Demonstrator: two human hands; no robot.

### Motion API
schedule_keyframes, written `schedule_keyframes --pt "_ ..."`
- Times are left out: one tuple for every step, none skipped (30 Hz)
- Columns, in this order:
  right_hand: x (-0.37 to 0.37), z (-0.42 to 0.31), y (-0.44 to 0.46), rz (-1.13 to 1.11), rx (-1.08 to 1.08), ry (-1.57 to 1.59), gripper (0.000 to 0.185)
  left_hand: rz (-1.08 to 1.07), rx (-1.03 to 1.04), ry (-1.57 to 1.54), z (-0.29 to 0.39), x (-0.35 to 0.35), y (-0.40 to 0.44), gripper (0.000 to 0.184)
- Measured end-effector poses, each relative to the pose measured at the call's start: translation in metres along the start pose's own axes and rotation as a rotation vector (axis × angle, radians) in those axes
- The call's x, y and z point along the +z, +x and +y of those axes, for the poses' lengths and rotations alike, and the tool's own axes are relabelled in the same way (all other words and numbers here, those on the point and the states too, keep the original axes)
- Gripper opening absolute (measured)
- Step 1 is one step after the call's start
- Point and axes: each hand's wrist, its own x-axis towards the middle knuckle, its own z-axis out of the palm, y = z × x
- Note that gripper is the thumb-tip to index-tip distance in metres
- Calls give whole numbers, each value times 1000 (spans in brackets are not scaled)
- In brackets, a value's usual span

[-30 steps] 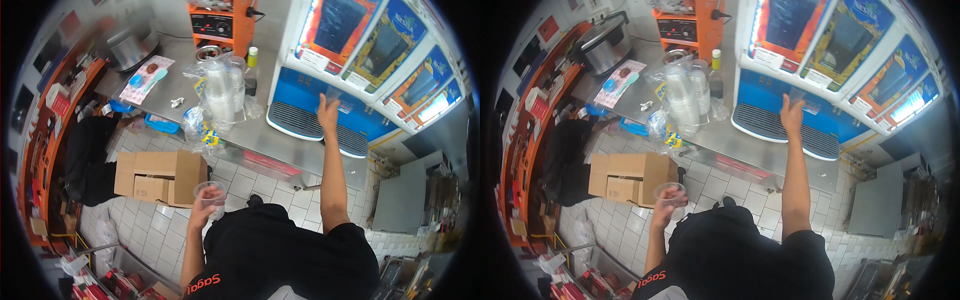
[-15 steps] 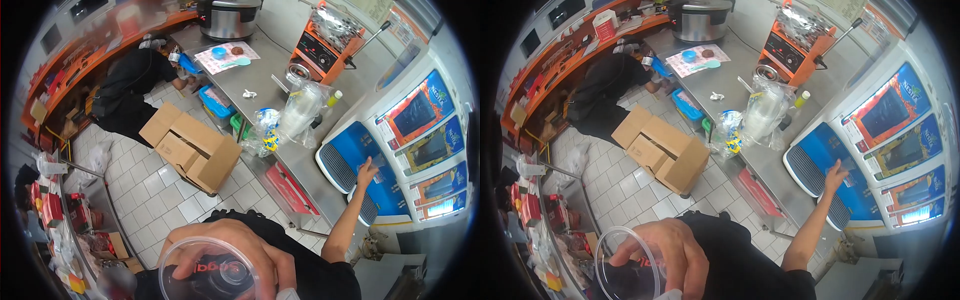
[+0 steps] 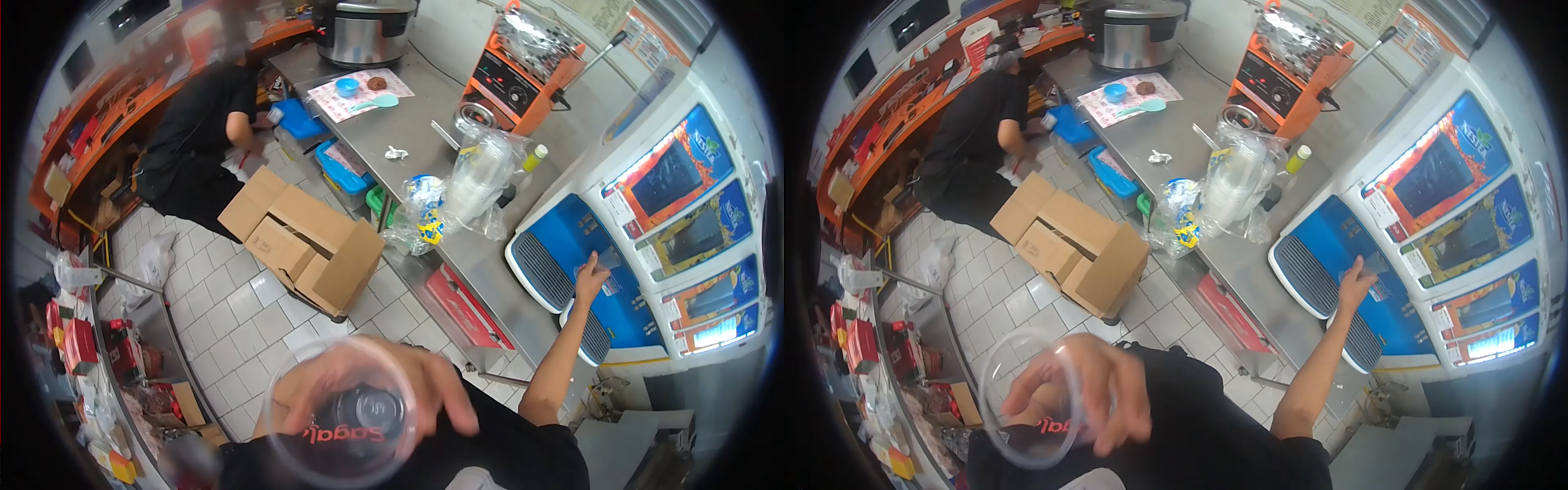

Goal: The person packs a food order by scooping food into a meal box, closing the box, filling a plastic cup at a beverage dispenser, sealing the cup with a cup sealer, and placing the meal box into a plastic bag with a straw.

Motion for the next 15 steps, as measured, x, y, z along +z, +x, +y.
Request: schedule_keyframes --pt "-1 -11 -4 -11 8 -32 56 179 -53 -30 0 -2 -12 77" --pt "-4 -21 -9 -27 83 -49 55 373 -70 46 -6 -9 -27 81" --pt "-2 -13 -6 -20 26 -62 54 497 -86 164 -15 -27 -47 84" --pt "-1 1 0 -1 -30 -83 54 621 -116 279 -23 -46 -67 89" --pt "-2 5 4 -32 13 -117 55 671 -137 441 -32 -73 -92 93" --pt "-3 2 2 1 -21 -175 59 811 -254 529 -41 -91 -123 97" --pt "-4 1 1 -35 32 -155 62 949 -375 627 -50 -103 -156 101" --pt "-4 1 0 -23 37 -138 64 1034 -501 777 -60 -110 -184 98" --pt "-6 -9 -5 -33 43 -151 66 1118 -622 938 -70 -114 -212 95" --pt "-9 -17 -9 -52 51 -128 67 1147 -724 1027 -78 -118 -245 91" --pt "-11 -23 -11 -37 61 -138 67 1178 -824 1124 -84 -119 -274 88" --pt "-12 -29 -12 -42 93 -152 67 1243 -889 1146 -90 -113 -293 86" --pt "-11 -31 -12 -51 124 -162 67 1313 -953 1171 -94 -107 -310 84" --pt "-10 -29 -11 -50 117 -176 66 1305 -961 1177 -98 -103 -326 84" --pt "-10 -29 -11 -48 126 -172 66 1378 -1004 1228 -104 -99 -343 84"
